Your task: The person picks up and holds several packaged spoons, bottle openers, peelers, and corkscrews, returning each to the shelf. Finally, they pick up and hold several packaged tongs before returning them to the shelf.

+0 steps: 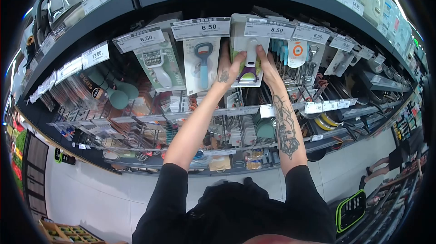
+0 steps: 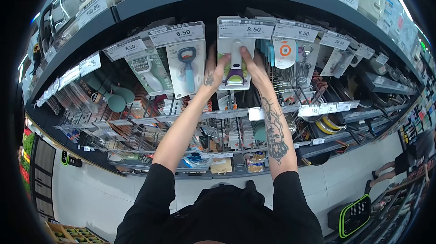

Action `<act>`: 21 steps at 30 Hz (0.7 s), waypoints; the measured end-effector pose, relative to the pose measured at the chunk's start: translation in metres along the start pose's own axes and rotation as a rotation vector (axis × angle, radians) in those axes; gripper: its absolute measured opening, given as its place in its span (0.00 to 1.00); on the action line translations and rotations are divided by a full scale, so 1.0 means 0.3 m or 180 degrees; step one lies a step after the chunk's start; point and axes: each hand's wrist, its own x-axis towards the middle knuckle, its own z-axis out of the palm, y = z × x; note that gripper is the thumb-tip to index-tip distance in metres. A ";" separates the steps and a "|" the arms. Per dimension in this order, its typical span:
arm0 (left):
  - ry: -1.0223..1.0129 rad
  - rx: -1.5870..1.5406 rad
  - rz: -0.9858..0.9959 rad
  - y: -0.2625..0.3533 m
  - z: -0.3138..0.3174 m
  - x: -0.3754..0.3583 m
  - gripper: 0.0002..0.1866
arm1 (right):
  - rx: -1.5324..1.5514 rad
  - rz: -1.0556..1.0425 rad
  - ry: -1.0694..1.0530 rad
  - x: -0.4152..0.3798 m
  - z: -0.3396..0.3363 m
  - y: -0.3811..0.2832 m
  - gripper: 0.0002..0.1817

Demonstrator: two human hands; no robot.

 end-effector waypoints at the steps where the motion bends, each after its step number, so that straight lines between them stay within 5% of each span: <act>1: 0.0054 0.0090 0.0179 -0.002 0.006 -0.007 0.35 | 0.0331 0.0115 0.0028 -0.019 0.012 -0.013 0.48; 6: -0.0004 0.0008 0.0393 0.116 0.041 -0.072 0.38 | 0.0398 0.0701 -0.0030 -0.099 -0.017 -0.048 0.48; 12: 0.0099 -0.0290 -0.0042 0.199 0.087 -0.141 0.47 | 0.0375 0.0549 -0.0046 -0.244 0.021 -0.265 0.46; 21: 0.0101 -0.0442 -0.0134 0.318 0.125 -0.227 0.42 | 0.0244 0.0586 0.0040 -0.383 0.062 -0.459 0.42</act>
